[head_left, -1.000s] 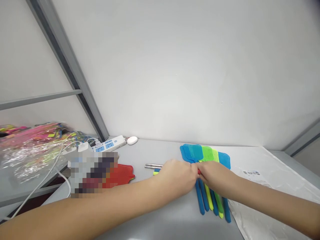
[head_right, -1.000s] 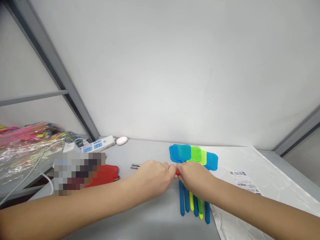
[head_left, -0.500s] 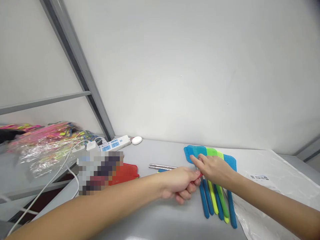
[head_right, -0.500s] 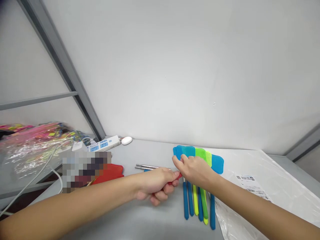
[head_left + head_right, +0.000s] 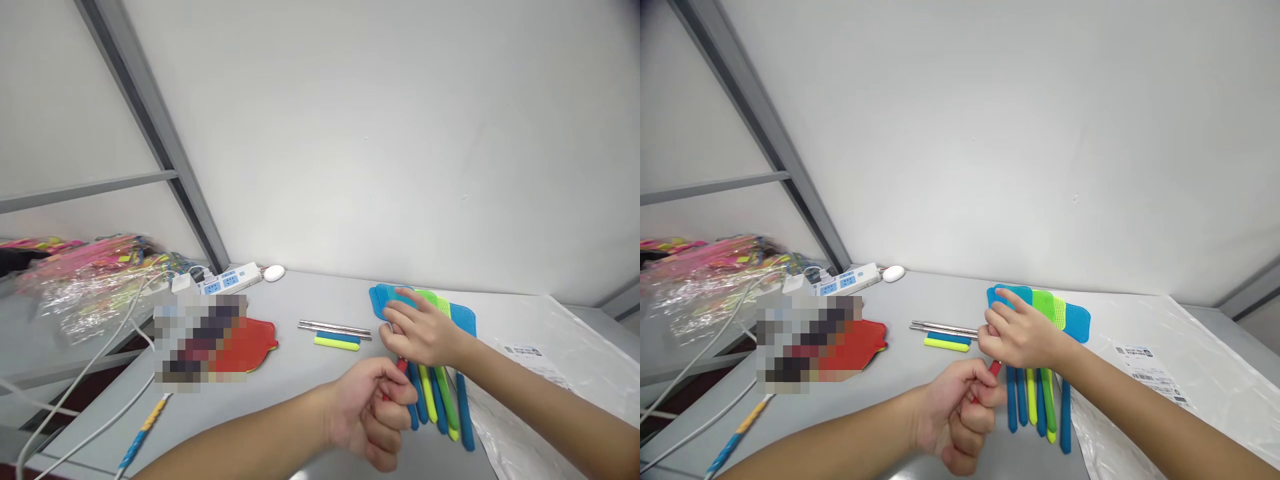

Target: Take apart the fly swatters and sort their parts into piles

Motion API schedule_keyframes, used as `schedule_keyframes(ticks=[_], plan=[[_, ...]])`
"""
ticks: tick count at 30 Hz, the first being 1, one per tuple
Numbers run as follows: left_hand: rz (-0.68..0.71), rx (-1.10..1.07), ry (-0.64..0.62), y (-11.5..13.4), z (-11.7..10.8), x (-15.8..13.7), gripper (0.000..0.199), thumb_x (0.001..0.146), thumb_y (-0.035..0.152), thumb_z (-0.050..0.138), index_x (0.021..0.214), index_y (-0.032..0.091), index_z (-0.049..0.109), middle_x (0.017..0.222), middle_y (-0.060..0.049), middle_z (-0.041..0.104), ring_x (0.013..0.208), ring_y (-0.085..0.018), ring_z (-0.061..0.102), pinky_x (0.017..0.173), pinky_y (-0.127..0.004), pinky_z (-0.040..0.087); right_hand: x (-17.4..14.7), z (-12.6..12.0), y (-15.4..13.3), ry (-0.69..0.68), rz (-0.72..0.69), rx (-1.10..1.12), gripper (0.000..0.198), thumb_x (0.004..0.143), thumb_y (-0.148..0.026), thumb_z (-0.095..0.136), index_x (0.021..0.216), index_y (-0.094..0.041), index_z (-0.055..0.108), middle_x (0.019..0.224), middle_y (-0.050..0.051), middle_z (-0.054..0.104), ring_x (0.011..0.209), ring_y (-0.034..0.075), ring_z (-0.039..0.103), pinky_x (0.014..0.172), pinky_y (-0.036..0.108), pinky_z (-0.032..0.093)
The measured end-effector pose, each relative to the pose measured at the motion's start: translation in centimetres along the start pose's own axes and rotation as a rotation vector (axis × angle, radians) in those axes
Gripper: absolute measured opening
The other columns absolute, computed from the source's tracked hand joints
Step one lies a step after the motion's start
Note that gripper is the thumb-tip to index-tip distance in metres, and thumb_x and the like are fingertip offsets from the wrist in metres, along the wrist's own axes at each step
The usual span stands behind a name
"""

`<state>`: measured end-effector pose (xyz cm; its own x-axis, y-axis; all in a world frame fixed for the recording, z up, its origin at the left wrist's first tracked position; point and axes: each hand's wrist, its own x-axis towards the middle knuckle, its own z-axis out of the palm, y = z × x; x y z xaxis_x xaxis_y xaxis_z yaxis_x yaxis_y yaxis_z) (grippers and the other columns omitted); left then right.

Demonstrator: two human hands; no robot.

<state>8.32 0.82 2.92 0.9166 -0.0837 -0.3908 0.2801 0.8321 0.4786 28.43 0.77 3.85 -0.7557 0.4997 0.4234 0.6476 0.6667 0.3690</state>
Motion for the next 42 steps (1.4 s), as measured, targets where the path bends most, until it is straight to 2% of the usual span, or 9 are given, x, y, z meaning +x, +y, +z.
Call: schedule_keyframes(ticks=[4, 8, 12, 18, 23, 27, 29, 33, 42], plan=[[0.263, 0.146, 0.183, 1.3, 0.3, -0.6, 0.034, 0.091, 0.038, 0.031, 0.064, 0.021, 0.022, 0.052, 0.006, 0.023, 0.039, -0.009, 0.022, 0.043, -0.023, 0.037, 0.9, -0.9, 0.2, 0.094, 0.406, 0.057, 0.034, 0.093, -0.017, 0.045, 0.126, -0.027, 0.048, 0.141, 0.012, 0.049, 0.13, 0.028, 0.045, 0.107, 0.061, 0.019], [0.812, 0.649, 0.615, 1.6, 0.2, -0.5, 0.038, 0.101, 0.04, 0.014, 0.086, 0.021, 0.042, 0.098, -0.005, 0.055, 0.089, -0.014, 0.058, 0.086, -0.035, 0.052, 1.2, -2.1, -1.5, 0.088, 0.899, 0.581, 0.037, 0.099, -0.04, 0.036, 0.132, -0.024, 0.041, 0.134, 0.014, 0.053, 0.121, 0.025, 0.053, 0.096, 0.046, 0.043], [0.915, 1.126, 0.918, 0.8, 0.0, 0.5, 0.044, 0.103, 0.036, 0.01, 0.13, 0.024, 0.042, 0.138, -0.012, 0.044, 0.128, -0.016, 0.045, 0.1, -0.035, 0.047, 1.8, -2.3, -4.3, -0.128, 0.826, 0.959, 0.028, 0.097, -0.039, 0.04, 0.121, -0.025, 0.048, 0.114, 0.008, 0.062, 0.097, 0.02, 0.062, 0.078, 0.033, 0.05], [0.808, 1.306, 0.981, 1.2, -2.6, -0.1, 0.048, 0.103, 0.043, 0.018, 0.145, 0.024, 0.031, 0.141, -0.014, 0.045, 0.124, -0.02, 0.052, 0.087, -0.031, 0.053, 1.2, -0.8, -3.4, -0.272, 0.836, 0.516, 0.027, 0.098, -0.032, 0.034, 0.076, -0.022, 0.045, 0.071, 0.0, 0.057, 0.061, 0.016, 0.053, 0.054, 0.027, 0.034], [1.082, 1.615, 1.372, 2.9, -4.7, -3.4, 0.051, 0.099, 0.042, 0.038, 0.144, 0.02, 0.027, 0.139, -0.018, 0.042, 0.122, -0.025, 0.051, 0.097, -0.045, 0.046, 0.3, -0.9, -2.0, -0.442, 0.885, 0.354, 0.033, 0.1, -0.038, 0.028, 0.072, -0.024, 0.036, 0.056, -0.003, 0.051, 0.049, 0.015, 0.044, 0.047, 0.027, 0.021], [0.915, 2.382, 1.219, 3.5, -4.1, -3.9, 0.03, 0.095, 0.037, 0.049, 0.12, 0.021, 0.053, 0.114, -0.01, 0.061, 0.113, -0.028, 0.052, 0.11, -0.067, 0.012, 0.9, -1.2, -2.0, -0.475, 0.822, 0.384, 0.031, 0.099, -0.037, 0.029, 0.073, -0.023, 0.036, 0.059, -0.002, 0.053, 0.049, 0.015, 0.044, 0.046, 0.027, 0.021], [0.786, 2.522, 1.18, 3.4, -3.9, -3.4, 0.017, 0.098, 0.024, 0.043, 0.106, 0.019, 0.056, 0.091, -0.004, 0.063, 0.093, -0.022, 0.058, 0.109, -0.062, 0.018, 1.3, -1.3, -1.7, -0.505, 0.758, 0.457, 0.03, 0.099, -0.037, 0.032, 0.073, -0.023, 0.039, 0.063, -0.001, 0.056, 0.051, 0.015, 0.046, 0.046, 0.027, 0.023], [0.625, 2.55, 1.187, 3.5, -4.3, -2.6, 0.022, 0.099, 0.022, 0.036, 0.089, 0.016, 0.055, 0.082, -0.006, 0.059, 0.076, -0.02, 0.056, 0.079, -0.039, 0.044, 1.6, -1.6, -0.7, -0.596, 0.703, 0.562, 0.031, 0.099, -0.039, 0.031, 0.076, -0.024, 0.045, 0.064, -0.001, 0.058, 0.052, 0.015, 0.048, 0.046, 0.027, 0.025], [0.601, 2.499, 1.139, 2.6, -4.5, -2.9, 0.006, 0.093, 0.018, 0.046, 0.089, 0.02, 0.051, 0.076, -0.001, 0.057, 0.066, -0.019, 0.056, 0.047, -0.029, 0.03, 3.7, -0.7, -2.7, -0.579, 0.557, 0.27, 0.031, 0.099, -0.041, 0.032, 0.079, -0.023, 0.045, 0.062, -0.001, 0.056, 0.05, 0.015, 0.047, 0.047, 0.028, 0.02]])
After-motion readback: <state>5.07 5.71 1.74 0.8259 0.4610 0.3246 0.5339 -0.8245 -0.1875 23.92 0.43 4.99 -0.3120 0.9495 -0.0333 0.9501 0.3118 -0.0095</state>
